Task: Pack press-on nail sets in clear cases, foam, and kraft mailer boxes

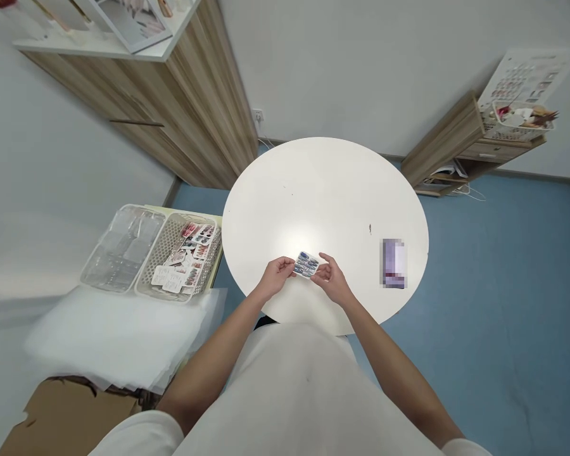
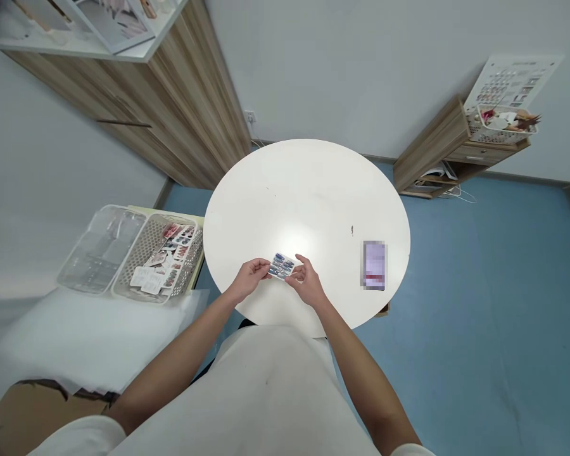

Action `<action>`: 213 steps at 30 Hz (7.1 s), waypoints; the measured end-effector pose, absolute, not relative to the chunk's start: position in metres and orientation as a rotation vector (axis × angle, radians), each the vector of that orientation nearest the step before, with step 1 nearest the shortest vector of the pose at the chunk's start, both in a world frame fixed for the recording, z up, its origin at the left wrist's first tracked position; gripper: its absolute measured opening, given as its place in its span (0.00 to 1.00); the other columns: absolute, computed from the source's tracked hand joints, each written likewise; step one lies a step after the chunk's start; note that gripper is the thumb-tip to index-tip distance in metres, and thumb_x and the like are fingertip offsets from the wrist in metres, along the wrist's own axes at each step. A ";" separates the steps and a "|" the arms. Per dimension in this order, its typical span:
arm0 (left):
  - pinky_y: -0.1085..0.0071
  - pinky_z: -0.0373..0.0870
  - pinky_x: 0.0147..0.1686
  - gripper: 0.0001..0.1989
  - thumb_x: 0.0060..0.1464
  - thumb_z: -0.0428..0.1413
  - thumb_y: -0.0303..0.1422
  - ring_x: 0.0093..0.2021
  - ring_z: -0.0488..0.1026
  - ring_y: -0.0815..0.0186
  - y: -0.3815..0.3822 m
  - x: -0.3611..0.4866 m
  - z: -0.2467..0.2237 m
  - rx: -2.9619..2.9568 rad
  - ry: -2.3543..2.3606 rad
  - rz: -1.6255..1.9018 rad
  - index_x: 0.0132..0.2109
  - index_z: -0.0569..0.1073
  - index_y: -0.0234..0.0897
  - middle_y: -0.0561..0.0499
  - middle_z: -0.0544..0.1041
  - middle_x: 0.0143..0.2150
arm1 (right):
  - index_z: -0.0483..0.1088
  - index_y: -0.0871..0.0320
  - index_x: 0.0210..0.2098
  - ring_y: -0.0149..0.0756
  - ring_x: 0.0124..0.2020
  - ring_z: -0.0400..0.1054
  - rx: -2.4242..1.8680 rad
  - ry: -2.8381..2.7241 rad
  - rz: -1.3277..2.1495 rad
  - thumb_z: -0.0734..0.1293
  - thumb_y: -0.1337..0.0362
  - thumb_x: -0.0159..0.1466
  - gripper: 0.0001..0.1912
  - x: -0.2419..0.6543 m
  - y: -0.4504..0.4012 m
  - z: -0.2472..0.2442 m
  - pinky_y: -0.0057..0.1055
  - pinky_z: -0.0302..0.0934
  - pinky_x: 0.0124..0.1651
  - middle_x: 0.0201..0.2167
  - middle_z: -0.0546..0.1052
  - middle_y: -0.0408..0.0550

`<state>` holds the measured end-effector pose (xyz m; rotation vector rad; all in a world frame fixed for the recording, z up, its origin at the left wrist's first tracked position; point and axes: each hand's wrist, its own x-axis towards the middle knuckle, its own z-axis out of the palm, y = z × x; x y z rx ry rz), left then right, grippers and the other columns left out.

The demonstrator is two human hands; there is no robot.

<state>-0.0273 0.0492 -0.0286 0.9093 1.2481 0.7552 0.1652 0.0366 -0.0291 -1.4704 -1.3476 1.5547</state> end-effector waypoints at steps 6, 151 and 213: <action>0.70 0.67 0.32 0.11 0.48 0.52 0.37 0.28 0.70 0.69 0.057 -0.090 -0.042 1.162 1.239 0.623 0.34 0.72 0.34 0.50 0.74 0.30 | 0.38 0.48 0.61 0.37 0.39 0.64 -1.310 -2.312 1.206 0.64 0.68 0.54 0.42 0.117 0.055 -0.021 0.35 0.61 0.38 0.46 0.65 0.49; 0.61 0.62 0.49 0.17 0.51 0.49 0.38 0.50 0.65 0.58 -0.078 -0.425 -0.033 1.037 2.401 0.756 0.48 0.67 0.38 0.46 0.69 0.49 | 0.65 0.56 0.47 0.37 0.47 0.64 -0.911 -2.435 1.676 0.61 0.63 0.54 0.20 -0.299 0.076 -0.037 0.34 0.62 0.44 0.48 0.69 0.50; 0.69 0.66 0.39 0.18 0.47 0.52 0.44 0.40 0.69 0.65 -0.126 -0.334 -0.001 0.634 1.909 1.487 0.42 0.71 0.37 0.47 0.72 0.42 | 0.65 0.57 0.36 0.37 0.32 0.65 -0.926 -2.473 0.865 0.59 0.64 0.55 0.09 -0.209 -0.041 0.010 0.31 0.59 0.35 0.32 0.72 0.48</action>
